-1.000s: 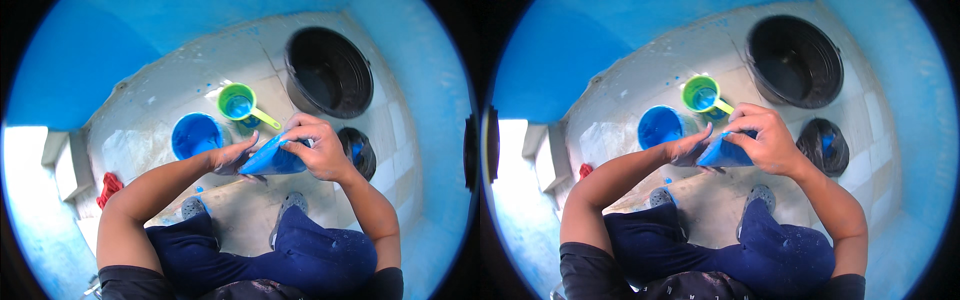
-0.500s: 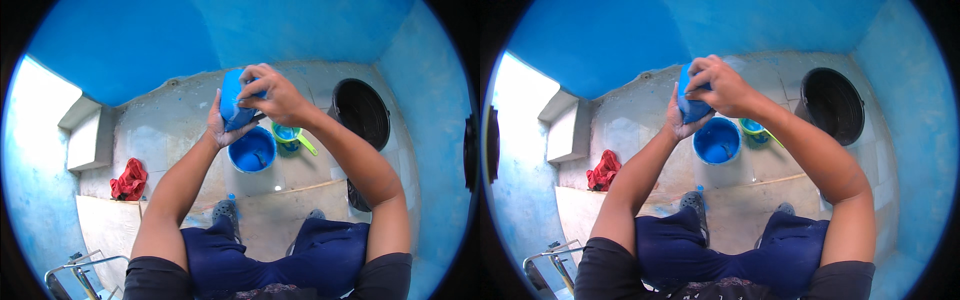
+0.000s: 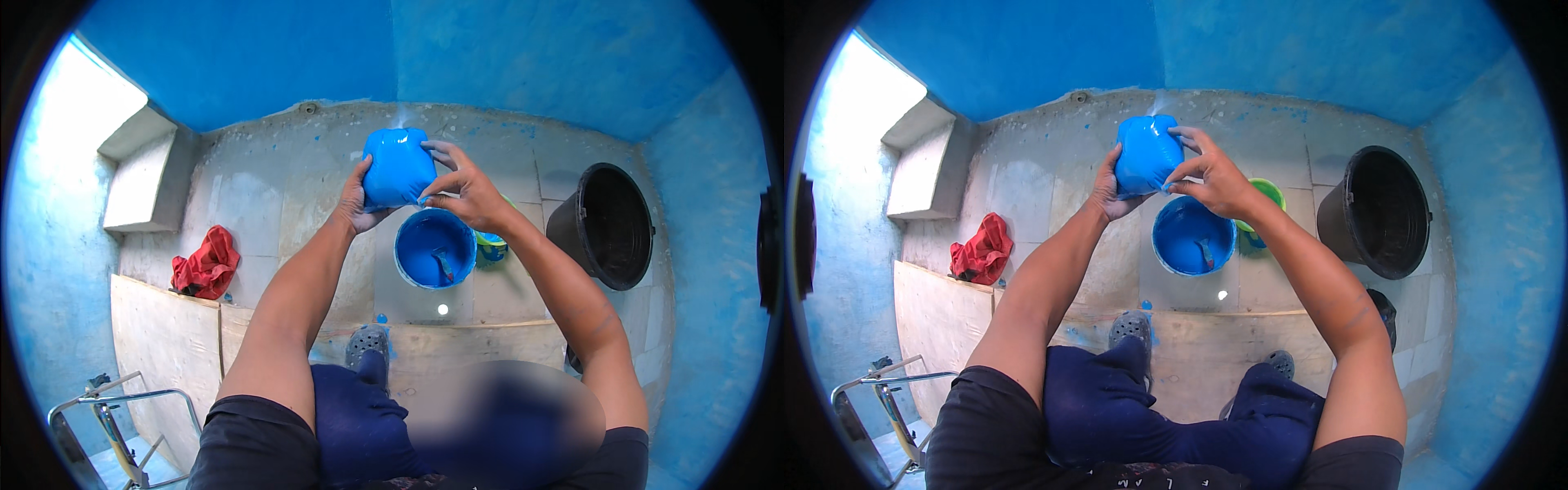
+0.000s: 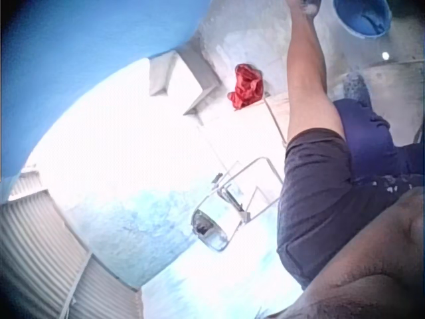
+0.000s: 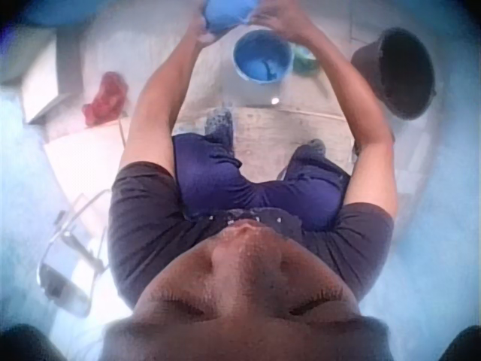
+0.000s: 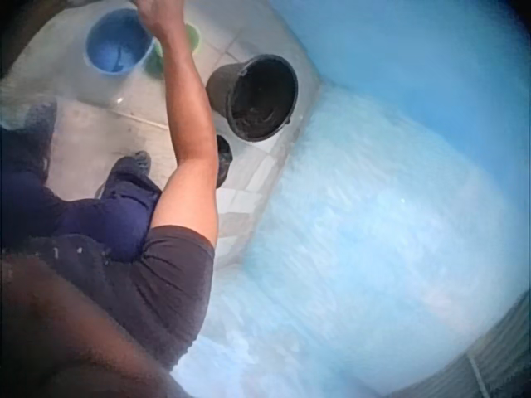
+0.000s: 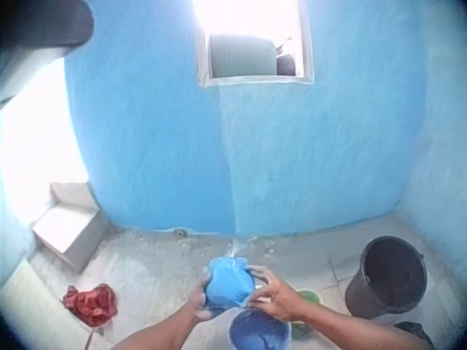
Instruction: The person pours blue paint from a green scoop into a blue bucket, stirs the mixture by hand, and then pours more paint from a blue plastic bag into the bucket.
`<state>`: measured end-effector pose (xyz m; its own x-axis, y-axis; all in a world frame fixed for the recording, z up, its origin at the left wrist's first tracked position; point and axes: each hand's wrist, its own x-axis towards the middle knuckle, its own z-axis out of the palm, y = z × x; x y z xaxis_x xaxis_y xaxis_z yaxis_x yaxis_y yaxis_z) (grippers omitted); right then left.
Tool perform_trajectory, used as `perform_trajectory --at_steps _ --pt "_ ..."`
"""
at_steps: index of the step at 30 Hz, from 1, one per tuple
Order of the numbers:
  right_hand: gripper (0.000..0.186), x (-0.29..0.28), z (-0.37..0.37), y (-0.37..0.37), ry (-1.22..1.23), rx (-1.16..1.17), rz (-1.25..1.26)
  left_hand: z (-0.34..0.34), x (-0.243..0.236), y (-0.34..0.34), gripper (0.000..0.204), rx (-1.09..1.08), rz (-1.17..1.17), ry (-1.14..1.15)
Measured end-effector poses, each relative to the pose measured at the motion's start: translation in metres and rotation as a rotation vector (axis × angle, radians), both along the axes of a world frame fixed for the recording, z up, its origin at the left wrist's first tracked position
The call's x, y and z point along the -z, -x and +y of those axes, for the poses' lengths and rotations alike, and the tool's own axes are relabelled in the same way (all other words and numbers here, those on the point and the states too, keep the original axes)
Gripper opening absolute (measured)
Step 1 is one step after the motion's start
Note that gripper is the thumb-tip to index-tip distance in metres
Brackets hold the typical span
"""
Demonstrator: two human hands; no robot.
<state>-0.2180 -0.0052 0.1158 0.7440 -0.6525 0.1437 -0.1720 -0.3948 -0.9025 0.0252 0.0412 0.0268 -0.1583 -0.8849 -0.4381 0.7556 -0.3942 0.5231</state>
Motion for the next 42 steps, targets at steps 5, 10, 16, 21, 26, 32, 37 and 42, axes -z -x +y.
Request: perform_trajectory --at_steps 5,10,16,21,26,32,37,42 --pt "0.017 0.009 -0.006 -0.002 -0.106 -0.080 -0.021 -0.001 0.008 -0.009 0.117 0.008 -0.087 -0.039" --pt "0.045 0.023 -0.006 -0.001 -0.104 -0.160 0.069 0.007 0.012 -0.018 0.122 0.054 -0.174 -0.062" --pt "0.083 0.052 -0.014 -0.015 -0.465 0.060 -0.053 0.007 0.018 -0.032 0.115 0.163 -0.293 -0.044" --pt "0.100 0.050 -0.014 -0.016 -0.572 0.163 0.031 -0.002 -0.016 -0.017 0.113 0.283 -0.555 0.122" --pt "0.103 0.058 -0.014 -0.012 -0.732 0.155 -0.032 -0.012 -0.025 0.000 0.104 0.338 -0.770 0.159" --pt "0.091 0.062 -0.006 -0.002 -0.793 0.276 -0.111 -0.017 -0.058 0.029 0.094 0.394 -0.968 0.196" --pt "0.091 0.062 -0.005 0.000 -0.848 0.226 -0.248 -0.022 -0.051 0.033 0.094 0.357 -0.970 0.218" --pt "0.094 0.071 -0.003 0.003 -0.826 0.299 -0.265 -0.018 -0.066 0.044 0.093 0.309 -1.045 0.176"
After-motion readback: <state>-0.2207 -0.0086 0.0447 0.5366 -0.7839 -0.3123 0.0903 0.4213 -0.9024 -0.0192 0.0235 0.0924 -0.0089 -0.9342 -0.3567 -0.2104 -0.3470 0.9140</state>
